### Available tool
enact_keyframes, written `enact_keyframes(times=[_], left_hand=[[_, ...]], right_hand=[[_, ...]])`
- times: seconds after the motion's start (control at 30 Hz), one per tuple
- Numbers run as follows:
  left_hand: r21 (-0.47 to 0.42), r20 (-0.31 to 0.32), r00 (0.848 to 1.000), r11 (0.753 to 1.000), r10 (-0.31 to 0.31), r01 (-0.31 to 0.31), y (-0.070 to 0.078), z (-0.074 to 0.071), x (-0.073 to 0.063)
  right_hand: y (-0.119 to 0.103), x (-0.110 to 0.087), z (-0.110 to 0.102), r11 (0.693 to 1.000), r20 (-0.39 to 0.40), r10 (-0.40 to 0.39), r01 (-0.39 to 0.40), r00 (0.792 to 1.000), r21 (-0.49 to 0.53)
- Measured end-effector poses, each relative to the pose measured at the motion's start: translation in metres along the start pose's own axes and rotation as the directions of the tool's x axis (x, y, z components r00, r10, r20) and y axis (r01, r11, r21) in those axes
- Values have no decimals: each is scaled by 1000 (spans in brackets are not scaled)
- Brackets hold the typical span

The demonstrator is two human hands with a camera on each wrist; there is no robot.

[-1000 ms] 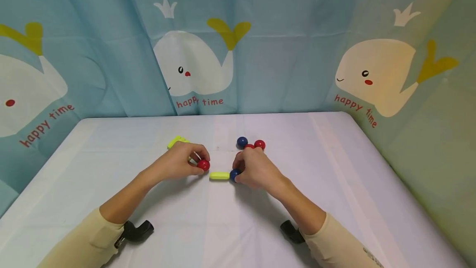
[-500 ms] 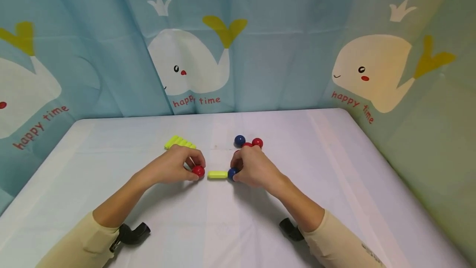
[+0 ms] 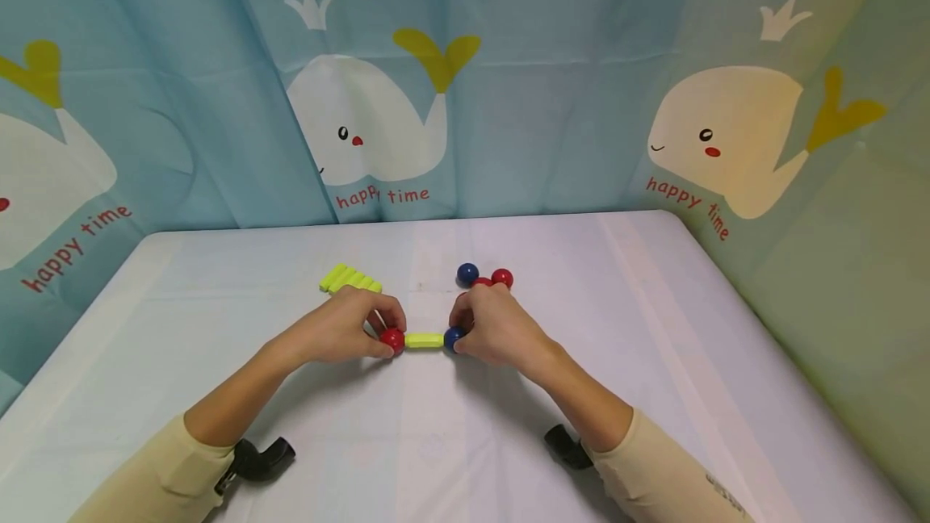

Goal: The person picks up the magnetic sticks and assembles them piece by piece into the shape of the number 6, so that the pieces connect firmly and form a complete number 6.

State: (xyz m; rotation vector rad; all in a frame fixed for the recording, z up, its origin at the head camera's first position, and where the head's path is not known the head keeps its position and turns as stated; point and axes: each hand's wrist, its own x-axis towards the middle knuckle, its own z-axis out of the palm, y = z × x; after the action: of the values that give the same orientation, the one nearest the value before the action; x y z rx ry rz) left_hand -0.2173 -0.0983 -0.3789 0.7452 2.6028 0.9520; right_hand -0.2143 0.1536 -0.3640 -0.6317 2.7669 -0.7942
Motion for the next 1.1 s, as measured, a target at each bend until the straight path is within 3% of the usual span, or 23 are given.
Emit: enact_keyframes(times=[0.27, 0.77, 1.1], left_hand=[[-7, -5, 1000, 1000, -29, 29, 1, 1, 0], [5, 9, 1000, 1000, -14, 14, 1, 1, 0], [20, 81, 996, 1000, -25, 23, 0, -4, -2]], right_hand=[[-1, 0, 0, 1000, -4, -10, 10, 1000, 0], [0, 0, 1, 1000, 4, -8, 8, 1000, 2], [0, 0, 1, 1000, 7, -13, 13, 1000, -7]])
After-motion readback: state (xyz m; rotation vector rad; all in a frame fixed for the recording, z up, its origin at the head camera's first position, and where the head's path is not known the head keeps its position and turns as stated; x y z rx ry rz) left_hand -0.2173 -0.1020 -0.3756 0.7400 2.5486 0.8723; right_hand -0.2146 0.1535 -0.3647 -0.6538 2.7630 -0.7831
